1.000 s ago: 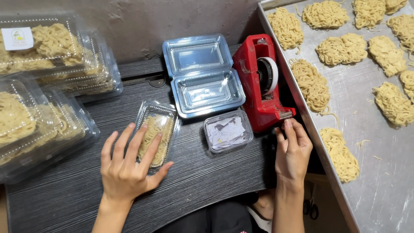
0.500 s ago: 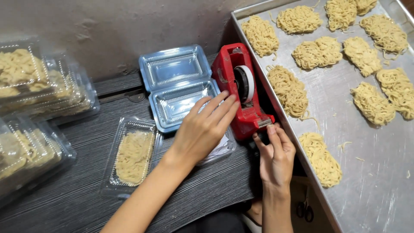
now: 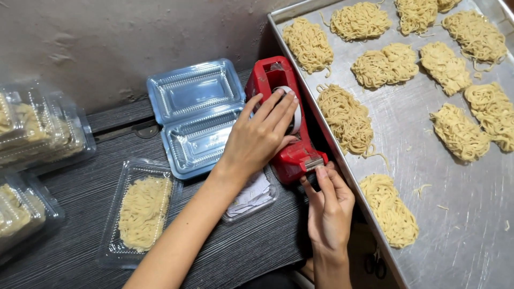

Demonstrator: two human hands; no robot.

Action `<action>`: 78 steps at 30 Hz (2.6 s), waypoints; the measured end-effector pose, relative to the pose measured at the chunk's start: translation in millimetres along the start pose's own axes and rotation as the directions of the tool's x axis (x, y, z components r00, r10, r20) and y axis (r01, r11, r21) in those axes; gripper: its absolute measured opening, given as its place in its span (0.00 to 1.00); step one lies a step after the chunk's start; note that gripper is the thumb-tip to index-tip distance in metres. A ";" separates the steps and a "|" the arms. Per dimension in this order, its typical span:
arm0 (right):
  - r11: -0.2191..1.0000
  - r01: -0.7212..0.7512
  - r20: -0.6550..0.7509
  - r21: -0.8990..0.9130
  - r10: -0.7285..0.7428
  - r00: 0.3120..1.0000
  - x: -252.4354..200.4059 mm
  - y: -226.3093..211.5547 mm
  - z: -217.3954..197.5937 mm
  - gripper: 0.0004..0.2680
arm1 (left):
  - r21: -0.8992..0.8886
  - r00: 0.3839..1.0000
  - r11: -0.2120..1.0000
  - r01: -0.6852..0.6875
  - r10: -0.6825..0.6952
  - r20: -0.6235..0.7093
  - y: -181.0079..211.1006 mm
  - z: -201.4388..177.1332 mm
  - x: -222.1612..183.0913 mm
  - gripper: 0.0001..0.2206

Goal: The person places dried noodle portions into clear plastic containers, seals them with lids, and applies labels using a tape dispenser. They repeat this process for multiple units, stacking finished containers to the side.

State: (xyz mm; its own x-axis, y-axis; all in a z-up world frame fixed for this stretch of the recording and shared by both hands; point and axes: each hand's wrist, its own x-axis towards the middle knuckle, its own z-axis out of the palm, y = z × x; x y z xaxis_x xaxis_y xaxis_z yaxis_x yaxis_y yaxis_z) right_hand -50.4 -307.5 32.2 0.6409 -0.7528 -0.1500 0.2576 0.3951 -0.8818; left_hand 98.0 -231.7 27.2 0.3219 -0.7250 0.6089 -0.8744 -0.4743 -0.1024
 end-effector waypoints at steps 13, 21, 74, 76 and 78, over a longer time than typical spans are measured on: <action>0.999 -0.041 -0.041 -0.001 0.041 0.998 1.8 1.4 1.3 0.03 | -0.576 0.968 0.791 0.203 -0.250 -0.002 -7.6 -2.2 8.2 0.28; 1.000 -0.021 -0.056 0.022 0.022 0.998 3.4 11.0 -9.3 0.03 | -0.594 0.962 0.781 0.192 -0.269 -0.042 -1.9 -3.9 6.8 0.24; 0.775 0.408 0.034 -0.483 -0.449 0.893 2.3 36.7 -4.7 0.01 | -0.500 0.972 0.849 0.174 -0.229 -0.050 -6.5 -5.4 5.2 0.22; 0.768 0.429 0.041 -0.475 -0.468 0.883 1.8 37.5 -2.9 0.01 | -0.501 0.972 0.849 0.171 -0.228 -0.054 -6.2 -5.0 5.2 0.22; 0.750 0.467 0.054 -0.467 -0.504 0.862 1.6 39.2 -1.5 0.01 | -0.503 0.972 0.846 0.176 -0.231 -0.048 -6.0 -4.6 4.8 0.23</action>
State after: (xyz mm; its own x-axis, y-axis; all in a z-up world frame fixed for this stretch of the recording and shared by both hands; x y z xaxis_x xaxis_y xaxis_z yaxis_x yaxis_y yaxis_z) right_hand -40.4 -293.9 -3.2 0.4617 -0.8198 0.3387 0.1549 -0.3014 -0.9408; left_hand 103.2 -230.1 34.4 0.4969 -0.5710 0.6535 -0.8660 -0.2775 0.4161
